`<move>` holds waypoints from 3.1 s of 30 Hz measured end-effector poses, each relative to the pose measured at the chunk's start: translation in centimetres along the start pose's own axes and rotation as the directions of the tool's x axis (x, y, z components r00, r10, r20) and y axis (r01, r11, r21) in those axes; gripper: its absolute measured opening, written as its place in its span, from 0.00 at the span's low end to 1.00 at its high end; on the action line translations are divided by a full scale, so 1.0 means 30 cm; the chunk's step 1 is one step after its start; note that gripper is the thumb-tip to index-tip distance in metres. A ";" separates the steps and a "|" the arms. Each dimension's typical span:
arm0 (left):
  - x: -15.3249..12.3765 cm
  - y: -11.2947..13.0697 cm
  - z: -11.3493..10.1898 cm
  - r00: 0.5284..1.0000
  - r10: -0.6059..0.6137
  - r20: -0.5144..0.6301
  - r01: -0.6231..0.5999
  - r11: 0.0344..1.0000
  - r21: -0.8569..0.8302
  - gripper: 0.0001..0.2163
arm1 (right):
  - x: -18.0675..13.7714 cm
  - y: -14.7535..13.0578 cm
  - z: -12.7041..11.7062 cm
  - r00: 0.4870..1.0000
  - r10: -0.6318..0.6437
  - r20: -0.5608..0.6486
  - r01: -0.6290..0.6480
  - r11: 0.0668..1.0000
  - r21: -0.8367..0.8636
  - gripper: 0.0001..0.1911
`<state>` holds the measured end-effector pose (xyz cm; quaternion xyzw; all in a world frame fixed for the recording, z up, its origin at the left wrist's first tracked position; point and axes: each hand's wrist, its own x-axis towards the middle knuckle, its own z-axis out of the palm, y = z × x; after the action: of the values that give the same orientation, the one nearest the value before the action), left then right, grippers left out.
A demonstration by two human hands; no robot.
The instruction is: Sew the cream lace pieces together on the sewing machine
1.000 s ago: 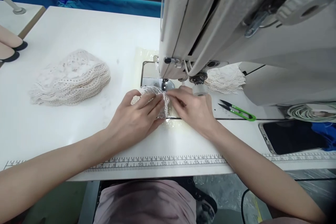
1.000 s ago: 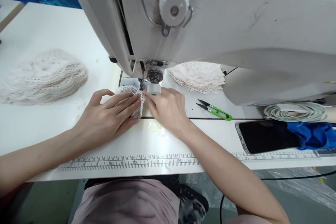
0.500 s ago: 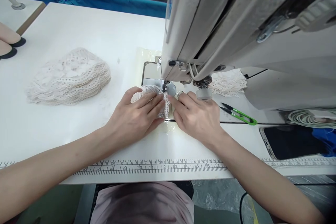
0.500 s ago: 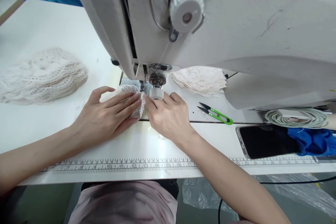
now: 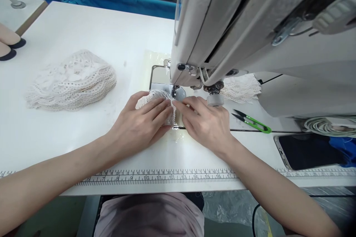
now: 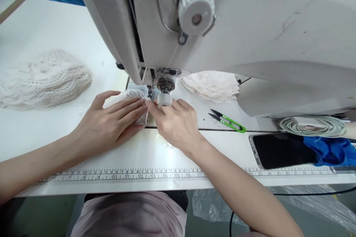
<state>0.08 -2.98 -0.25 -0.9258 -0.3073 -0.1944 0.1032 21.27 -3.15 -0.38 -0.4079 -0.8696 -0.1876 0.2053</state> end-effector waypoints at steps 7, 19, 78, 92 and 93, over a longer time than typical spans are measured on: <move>-0.007 0.021 -0.015 1.000 -0.001 0.017 0.001 1.000 -0.010 0.14 | 0.008 0.004 -0.005 0.996 -0.090 -0.028 0.091 0.996 0.022 0.13; -0.007 0.025 0.004 1.000 -0.001 0.026 0.000 0.999 0.043 0.17 | -0.001 0.001 -0.001 0.993 0.097 0.062 -0.103 0.989 0.107 0.12; 0.026 -0.009 -0.019 0.915 -0.354 0.194 0.401 0.854 -0.331 0.06 | 0.010 -0.007 0.021 0.987 0.046 -0.152 0.006 0.945 0.328 0.06; 0.010 0.049 -0.019 1.000 0.000 0.027 -0.004 0.989 0.148 0.12 | 0.045 0.019 0.073 0.858 0.424 0.289 -0.513 0.698 0.499 0.07; 0.007 0.052 -0.020 0.999 -0.007 0.042 0.001 0.989 0.145 0.14 | 0.043 0.022 0.074 0.855 0.431 0.288 -0.518 0.695 0.498 0.07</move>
<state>1.00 -4.30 0.26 -0.9191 -0.3246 -0.1523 0.1632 20.58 -0.84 -1.48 -0.5533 -0.7626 0.1656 0.2913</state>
